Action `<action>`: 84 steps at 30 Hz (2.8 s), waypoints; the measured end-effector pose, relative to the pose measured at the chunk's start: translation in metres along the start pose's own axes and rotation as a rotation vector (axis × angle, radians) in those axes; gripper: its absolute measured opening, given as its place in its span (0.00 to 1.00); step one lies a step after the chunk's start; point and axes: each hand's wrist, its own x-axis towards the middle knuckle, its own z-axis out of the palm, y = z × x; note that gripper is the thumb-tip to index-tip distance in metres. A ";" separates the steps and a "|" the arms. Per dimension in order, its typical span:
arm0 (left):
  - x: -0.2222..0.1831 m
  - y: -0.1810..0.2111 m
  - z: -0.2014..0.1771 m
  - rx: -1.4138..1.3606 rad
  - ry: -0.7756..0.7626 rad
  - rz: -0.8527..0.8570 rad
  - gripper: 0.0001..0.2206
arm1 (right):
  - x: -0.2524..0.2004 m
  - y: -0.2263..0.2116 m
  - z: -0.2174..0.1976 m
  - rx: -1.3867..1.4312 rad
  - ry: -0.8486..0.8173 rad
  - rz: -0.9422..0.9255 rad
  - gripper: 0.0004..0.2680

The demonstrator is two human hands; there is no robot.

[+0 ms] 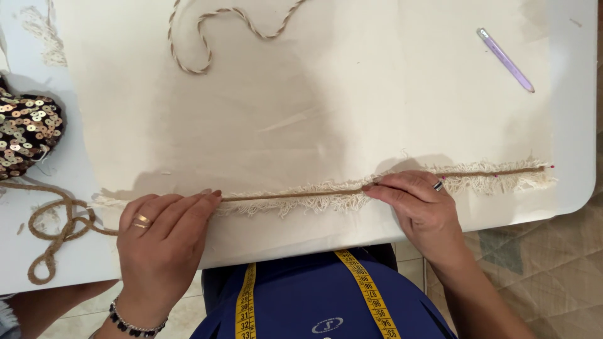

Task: Pinning decorative fringe and rope trim onto fabric and cutting it to size with scissors

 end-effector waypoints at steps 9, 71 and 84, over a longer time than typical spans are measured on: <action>-0.003 0.001 -0.006 -0.040 -0.051 0.004 0.09 | 0.000 -0.002 -0.005 -0.082 -0.038 0.117 0.10; 0.083 0.112 0.045 -0.051 -0.013 0.369 0.04 | -0.050 -0.001 -0.075 -0.194 -0.212 0.331 0.11; 0.078 0.114 0.039 -0.039 -0.019 0.354 0.07 | 0.007 -0.012 -0.047 -0.199 -0.158 0.029 0.08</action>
